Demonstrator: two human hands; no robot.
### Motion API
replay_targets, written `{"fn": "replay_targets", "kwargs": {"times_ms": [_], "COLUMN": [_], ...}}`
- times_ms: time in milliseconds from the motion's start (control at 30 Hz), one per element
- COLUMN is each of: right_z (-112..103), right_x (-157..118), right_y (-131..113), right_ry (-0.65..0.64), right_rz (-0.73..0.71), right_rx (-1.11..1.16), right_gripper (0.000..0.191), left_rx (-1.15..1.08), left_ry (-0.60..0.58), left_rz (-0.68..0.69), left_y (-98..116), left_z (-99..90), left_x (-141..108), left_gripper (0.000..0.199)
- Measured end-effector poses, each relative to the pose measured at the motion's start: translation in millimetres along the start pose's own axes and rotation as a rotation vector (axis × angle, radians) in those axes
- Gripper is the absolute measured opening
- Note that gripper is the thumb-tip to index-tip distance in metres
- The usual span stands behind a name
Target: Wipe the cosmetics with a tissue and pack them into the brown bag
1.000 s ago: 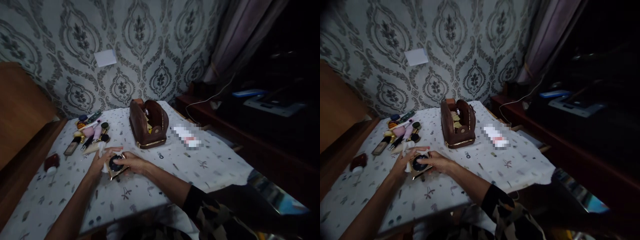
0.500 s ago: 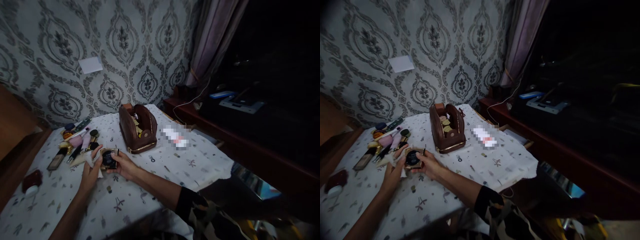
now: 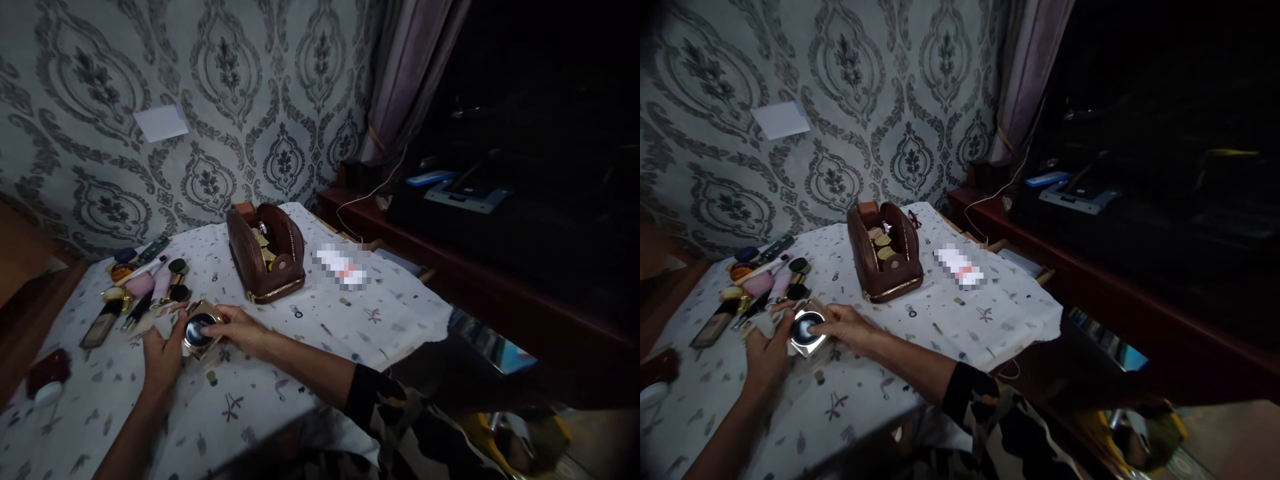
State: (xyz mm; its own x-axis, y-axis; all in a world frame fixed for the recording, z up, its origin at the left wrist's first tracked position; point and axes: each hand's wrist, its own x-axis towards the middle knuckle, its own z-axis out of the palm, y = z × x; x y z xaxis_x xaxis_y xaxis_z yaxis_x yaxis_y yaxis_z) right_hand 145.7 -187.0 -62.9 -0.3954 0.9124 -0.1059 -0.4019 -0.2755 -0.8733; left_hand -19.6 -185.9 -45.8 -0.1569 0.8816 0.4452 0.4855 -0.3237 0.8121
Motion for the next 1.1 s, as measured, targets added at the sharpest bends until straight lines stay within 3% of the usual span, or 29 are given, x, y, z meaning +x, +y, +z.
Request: {"fn": "replay_targets", "kwargs": {"times_ms": [133, 267, 633, 833, 1100], "right_z": [-3.6, -3.7, -0.6, 0.1, -1.5], "right_x": [-0.3, 2.9, 7.3, 2.8, -0.3], "right_y": [2.0, 6.7, 2.6, -4.6, -12.4], "right_ry": [-0.018, -0.042, 0.184, 0.15, 0.073], "right_rz": [-0.048, -0.071, -0.123, -0.071, 0.011], "right_rx": [-0.096, -0.018, 0.242, 0.263, 0.195], "right_gripper": [0.045, 0.051, 0.074, 0.084, 0.055], "left_rx": [0.005, 0.006, 0.084, 0.095, 0.117], "left_ry": [-0.034, -0.038, -0.223, -0.143, 0.001], "left_rz": [-0.027, -0.002, 0.073, 0.094, 0.109], "left_y": [1.6, 3.9, 8.1, 6.4, 6.4], "left_z": [2.2, 2.6, 11.0, 10.8, -2.0], "left_x": [-1.9, -2.3, -11.2, -14.5, -5.6], "left_gripper": [0.05, 0.053, 0.071, 0.063, 0.044]}}
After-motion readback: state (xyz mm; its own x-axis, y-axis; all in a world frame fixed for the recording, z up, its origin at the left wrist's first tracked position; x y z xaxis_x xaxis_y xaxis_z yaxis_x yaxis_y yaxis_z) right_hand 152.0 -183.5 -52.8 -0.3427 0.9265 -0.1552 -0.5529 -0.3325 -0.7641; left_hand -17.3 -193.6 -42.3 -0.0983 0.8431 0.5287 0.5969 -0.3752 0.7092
